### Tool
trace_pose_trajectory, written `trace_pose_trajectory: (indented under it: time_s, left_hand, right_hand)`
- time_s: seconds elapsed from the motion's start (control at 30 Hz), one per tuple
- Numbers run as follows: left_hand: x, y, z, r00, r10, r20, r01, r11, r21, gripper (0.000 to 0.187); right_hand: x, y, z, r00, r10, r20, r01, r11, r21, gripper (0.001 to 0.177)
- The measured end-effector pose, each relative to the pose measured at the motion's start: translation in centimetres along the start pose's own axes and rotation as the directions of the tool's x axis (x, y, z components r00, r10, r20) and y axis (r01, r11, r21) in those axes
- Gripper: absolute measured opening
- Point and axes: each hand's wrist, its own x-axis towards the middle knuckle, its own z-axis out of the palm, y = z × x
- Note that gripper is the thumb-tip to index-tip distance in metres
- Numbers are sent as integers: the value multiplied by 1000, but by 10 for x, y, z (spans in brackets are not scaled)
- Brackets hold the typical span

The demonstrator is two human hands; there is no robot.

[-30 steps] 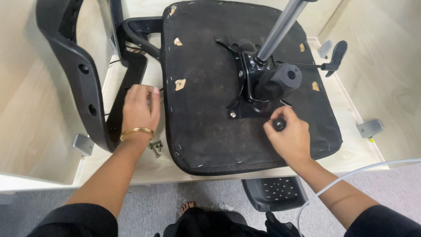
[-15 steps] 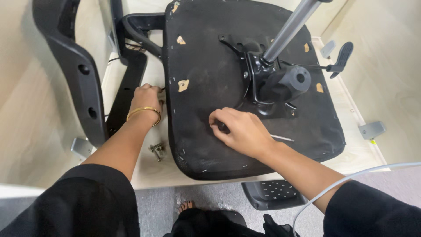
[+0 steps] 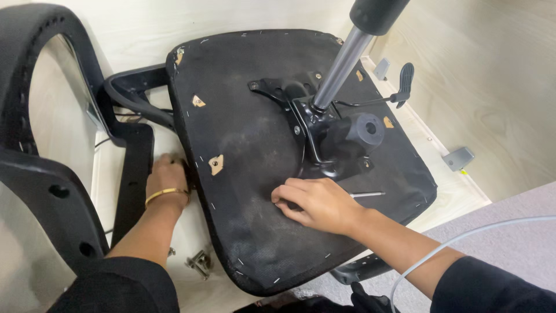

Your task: The person uses a screwdriver to tighten screws into the metal base of an office chair seat. They repeatedly pick up screws from the table and secure them into the mounting plate while stabilizing the chair with their other hand.

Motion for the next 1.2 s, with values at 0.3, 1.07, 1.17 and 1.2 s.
trace_pose_trajectory:
  time_s: [0.3, 1.07, 1.17, 1.2]
  left_hand:
    - [-21, 0, 1, 987, 157, 21, -158, 983, 97, 36]
    - [-21, -16, 1, 982, 29, 188, -47, 995, 93, 36]
    - [-19, -27, 2, 977, 79, 196, -97, 992, 84, 28]
    - [-19, -30, 5, 975, 96, 199, -113, 991, 77, 24]
  right_hand:
    - [5, -4, 4, 1000, -19, -22, 18, 1000, -24, 15]
    - [22, -3, 2, 989, 148, 26, -149, 988, 46, 14]
    - [25, -7, 2, 983, 183, 7, -183, 980, 80, 17]
    - [27, -8, 2, 978, 207, 19, -208, 975, 76, 17]
